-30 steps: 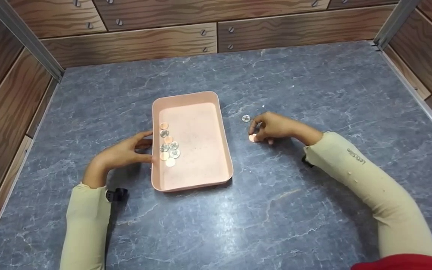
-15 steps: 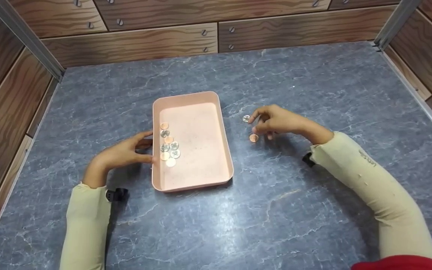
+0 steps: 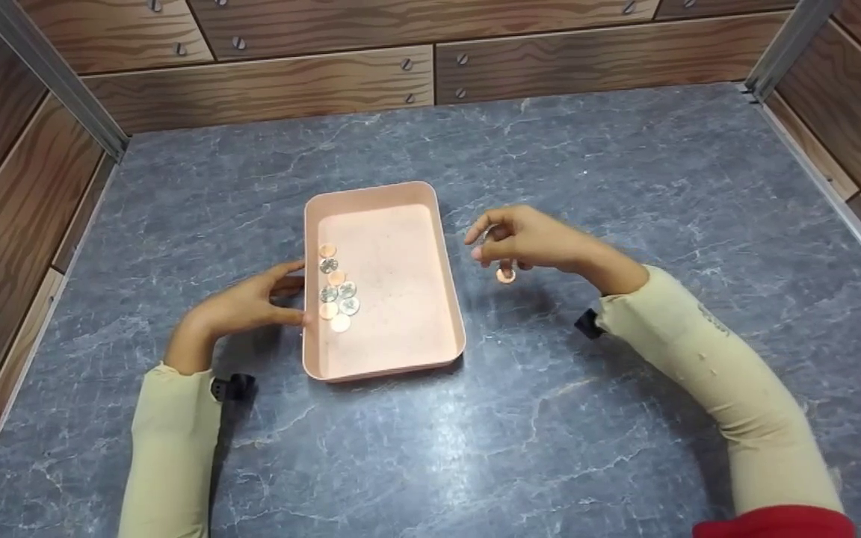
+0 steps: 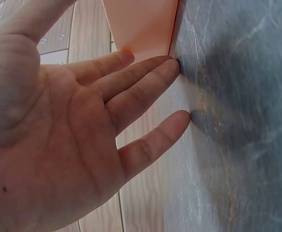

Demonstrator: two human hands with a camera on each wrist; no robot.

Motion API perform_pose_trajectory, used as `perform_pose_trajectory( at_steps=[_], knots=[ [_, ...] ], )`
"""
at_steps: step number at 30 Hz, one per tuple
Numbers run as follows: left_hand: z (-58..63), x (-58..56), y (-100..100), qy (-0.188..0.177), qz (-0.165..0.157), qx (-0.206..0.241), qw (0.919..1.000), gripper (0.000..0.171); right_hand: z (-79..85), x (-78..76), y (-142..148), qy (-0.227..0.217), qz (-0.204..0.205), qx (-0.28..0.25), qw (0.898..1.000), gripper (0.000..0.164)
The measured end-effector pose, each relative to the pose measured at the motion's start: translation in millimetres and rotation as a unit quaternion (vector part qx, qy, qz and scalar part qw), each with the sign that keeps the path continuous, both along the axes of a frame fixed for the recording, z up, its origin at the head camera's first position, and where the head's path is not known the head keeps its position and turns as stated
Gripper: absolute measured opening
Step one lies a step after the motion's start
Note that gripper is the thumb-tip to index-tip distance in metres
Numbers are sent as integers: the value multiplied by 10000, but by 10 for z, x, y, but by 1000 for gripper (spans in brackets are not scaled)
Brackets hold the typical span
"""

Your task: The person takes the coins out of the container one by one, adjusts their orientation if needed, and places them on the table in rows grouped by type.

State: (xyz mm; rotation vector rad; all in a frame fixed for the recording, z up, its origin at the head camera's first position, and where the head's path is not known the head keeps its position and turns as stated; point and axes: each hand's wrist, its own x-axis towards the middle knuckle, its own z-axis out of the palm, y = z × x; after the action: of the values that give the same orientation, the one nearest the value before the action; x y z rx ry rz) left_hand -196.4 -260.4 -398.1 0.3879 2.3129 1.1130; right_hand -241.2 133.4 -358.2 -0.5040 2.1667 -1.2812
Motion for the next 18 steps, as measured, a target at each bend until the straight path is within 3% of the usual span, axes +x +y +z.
perform_pose_trajectory(
  at_steps=[18],
  knots=[
    [-16, -9, -5, -22, -17, 165, 9999, 94, 60, 56, -622, 174, 573, -236, 9979, 28]
  ],
)
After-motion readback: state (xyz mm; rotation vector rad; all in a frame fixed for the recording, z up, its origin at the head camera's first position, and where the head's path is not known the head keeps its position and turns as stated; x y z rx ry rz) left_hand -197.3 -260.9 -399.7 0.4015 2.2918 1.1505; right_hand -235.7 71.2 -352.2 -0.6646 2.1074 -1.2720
